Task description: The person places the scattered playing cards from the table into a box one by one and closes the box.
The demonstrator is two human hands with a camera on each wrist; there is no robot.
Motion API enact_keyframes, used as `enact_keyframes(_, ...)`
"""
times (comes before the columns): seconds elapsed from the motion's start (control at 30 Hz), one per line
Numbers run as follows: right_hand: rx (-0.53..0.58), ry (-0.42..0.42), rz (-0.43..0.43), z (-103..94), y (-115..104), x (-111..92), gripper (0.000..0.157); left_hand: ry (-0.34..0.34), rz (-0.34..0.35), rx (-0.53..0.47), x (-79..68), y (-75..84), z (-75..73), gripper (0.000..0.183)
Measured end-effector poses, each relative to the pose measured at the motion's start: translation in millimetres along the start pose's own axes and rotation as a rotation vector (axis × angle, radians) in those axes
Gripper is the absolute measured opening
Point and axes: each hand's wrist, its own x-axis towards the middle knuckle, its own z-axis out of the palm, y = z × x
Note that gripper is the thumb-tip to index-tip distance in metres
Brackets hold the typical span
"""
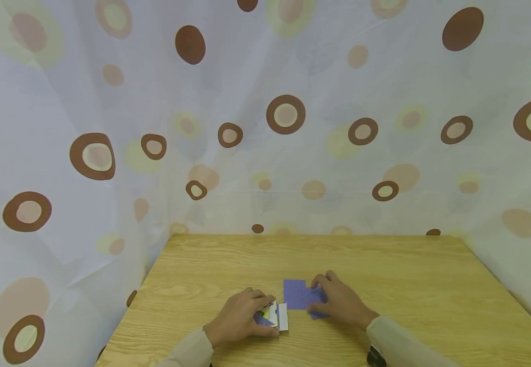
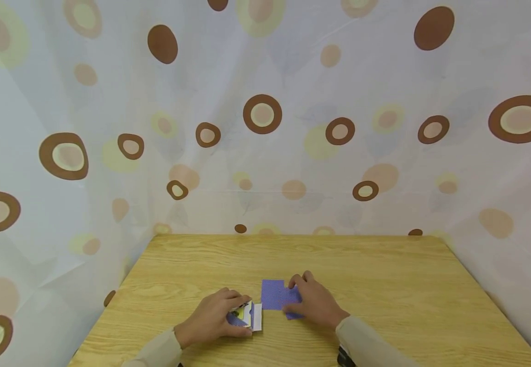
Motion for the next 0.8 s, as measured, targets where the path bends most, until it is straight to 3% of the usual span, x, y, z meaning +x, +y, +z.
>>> enact_keyframes(0.3,-0.038,0.023,0.065,-0.3,3,-6,0.063,0.001,0.006,0.006,0.0,0.1,0.4,0.077)
enact_keyframes(0.57,-0.107,0.048,0.174,-3.7,10,-10,0.075,-0.006,0.008,0.001,0.4,0.4,0.6,0.077)
enact_keyframes(0.8,-0.037,0.007,0.219,-9.9,10,-10,0.067,0.003,0.015,0.010,0.3,0.8,0.4,0.077)
